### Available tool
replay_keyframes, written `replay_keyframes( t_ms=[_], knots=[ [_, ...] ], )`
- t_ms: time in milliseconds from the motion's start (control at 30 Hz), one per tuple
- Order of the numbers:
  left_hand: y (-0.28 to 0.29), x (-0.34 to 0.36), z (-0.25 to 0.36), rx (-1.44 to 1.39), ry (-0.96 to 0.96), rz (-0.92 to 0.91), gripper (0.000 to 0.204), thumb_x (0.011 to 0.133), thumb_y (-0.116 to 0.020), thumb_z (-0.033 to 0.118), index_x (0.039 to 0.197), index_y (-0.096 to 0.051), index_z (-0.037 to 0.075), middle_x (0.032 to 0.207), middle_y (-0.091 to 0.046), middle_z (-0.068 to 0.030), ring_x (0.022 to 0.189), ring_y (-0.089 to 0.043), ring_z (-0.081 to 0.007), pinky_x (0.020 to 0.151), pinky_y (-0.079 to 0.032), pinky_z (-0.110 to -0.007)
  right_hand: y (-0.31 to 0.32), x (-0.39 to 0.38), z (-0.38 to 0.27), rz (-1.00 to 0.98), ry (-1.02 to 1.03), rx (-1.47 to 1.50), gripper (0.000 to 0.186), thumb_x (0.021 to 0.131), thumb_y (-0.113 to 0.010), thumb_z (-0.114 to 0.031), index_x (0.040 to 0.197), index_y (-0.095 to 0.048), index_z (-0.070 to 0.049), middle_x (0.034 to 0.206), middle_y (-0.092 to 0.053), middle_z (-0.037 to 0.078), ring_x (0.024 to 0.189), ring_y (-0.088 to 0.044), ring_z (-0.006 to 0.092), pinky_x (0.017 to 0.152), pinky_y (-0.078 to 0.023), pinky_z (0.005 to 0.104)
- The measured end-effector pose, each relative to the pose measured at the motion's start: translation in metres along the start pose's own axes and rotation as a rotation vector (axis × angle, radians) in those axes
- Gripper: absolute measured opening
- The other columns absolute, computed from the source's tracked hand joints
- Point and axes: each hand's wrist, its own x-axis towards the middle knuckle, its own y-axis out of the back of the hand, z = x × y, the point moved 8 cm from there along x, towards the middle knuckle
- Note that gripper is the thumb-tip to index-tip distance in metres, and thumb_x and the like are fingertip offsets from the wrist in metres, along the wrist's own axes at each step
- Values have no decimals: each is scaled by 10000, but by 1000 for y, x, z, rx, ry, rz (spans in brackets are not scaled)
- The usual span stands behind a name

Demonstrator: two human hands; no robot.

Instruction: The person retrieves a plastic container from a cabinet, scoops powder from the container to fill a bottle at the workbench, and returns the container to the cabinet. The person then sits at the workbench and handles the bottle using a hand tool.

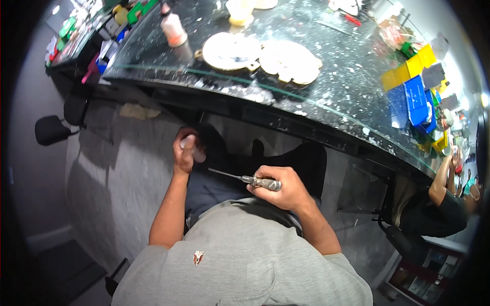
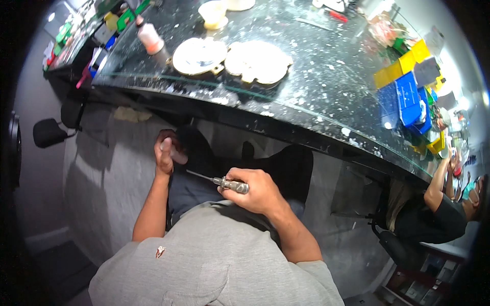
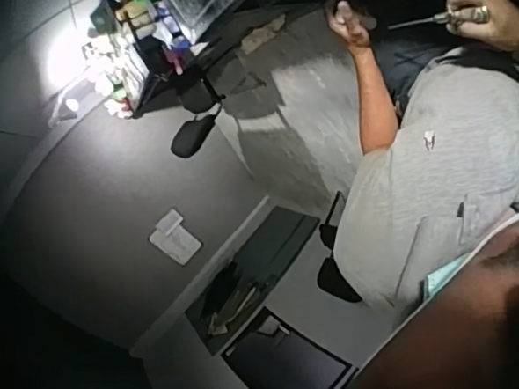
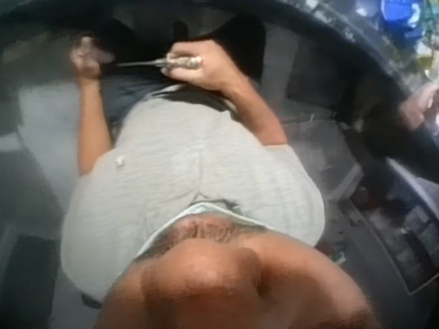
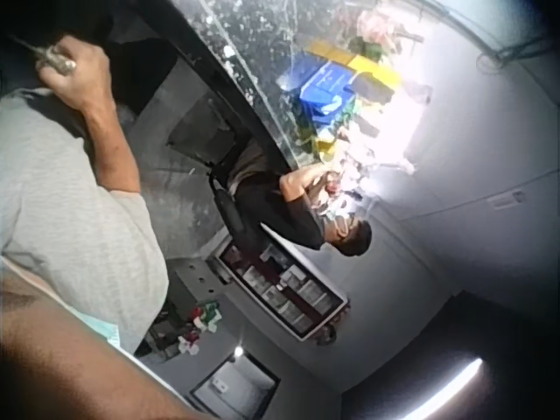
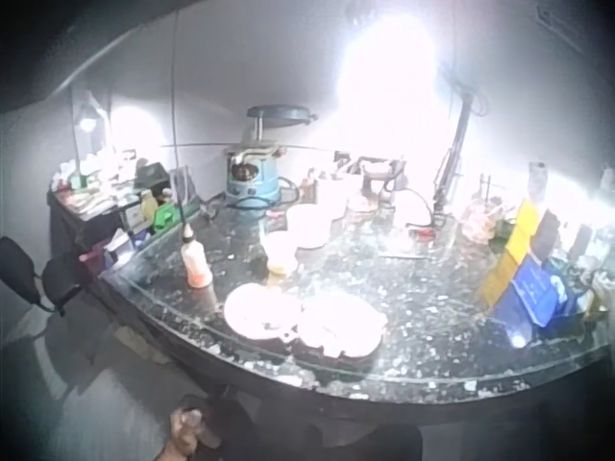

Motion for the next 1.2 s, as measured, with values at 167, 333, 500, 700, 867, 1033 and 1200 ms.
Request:
replay_keyframes(
  t_ms=[167,333,500,700,867,1033,1200],
  knots=[
    [6,8,-16,147,1,-4,346,973,-475,307,959,-636,1,798,-625,-78,684,-580,-149,653,-467,-282,-2,1,10,144,151,5,205,789,-759,-288,855,-682,-110,781,-674,42,734,-685,256,639,-536,344],
    [1,16,-12,125,72,3,269,990,-486,232,997,-622,0,830,-670,-83,691,-616,-167,698,-492,-279,-9,8,1,148,270,-6,240,818,-737,-304,919,-658,-101,834,-662,55,747,-671,260,631,-530,369],
    [-9,16,4,225,-89,34,388,1024,-543,367,907,-628,8,721,-591,-10,688,-580,-107,684,-457,-248,-13,15,-1,125,265,-60,243,790,-718,-303,909,-665,-98,807,-663,66,768,-671,281,662,-537,386],
    [39,10,-33,288,-5,-35,340,1025,-538,288,796,-539,37,724,-471,18,710,-431,-89,663,-372,-287,-18,23,-5,29,203,-141,253,818,-730,-307,956,-662,-107,866,-678,53,792,-680,267,692,-544,382],
    [-2,17,10,288,-44,25,354,1020,-558,299,807,-551,16,745,-507,10,744,-449,-97,687,-372,-277,-4,22,-26,230,245,-26,230,809,-751,-277,930,-667,-102,846,-680,47,797,-686,260,684,-542,362],
    [5,16,6,303,-51,-18,370,1018,-571,319,812,-578,12,743,-571,-13,688,-489,-96,651,-395,-264,-4,23,-28,83,161,-144,244,826,-769,-275,938,-671,-82,886,-689,57,787,-696,239,712,-553,338],
    [5,12,-8,116,110,-73,366,988,-621,355,827,-624,27,683,-659,-61,473,-480,-81,466,-395,-255,27,12,-72,197,236,-79,282,847,-778,-206,1077,-673,-82,951,-686,67,816,-697,215,732,-564,318]
  ],
)
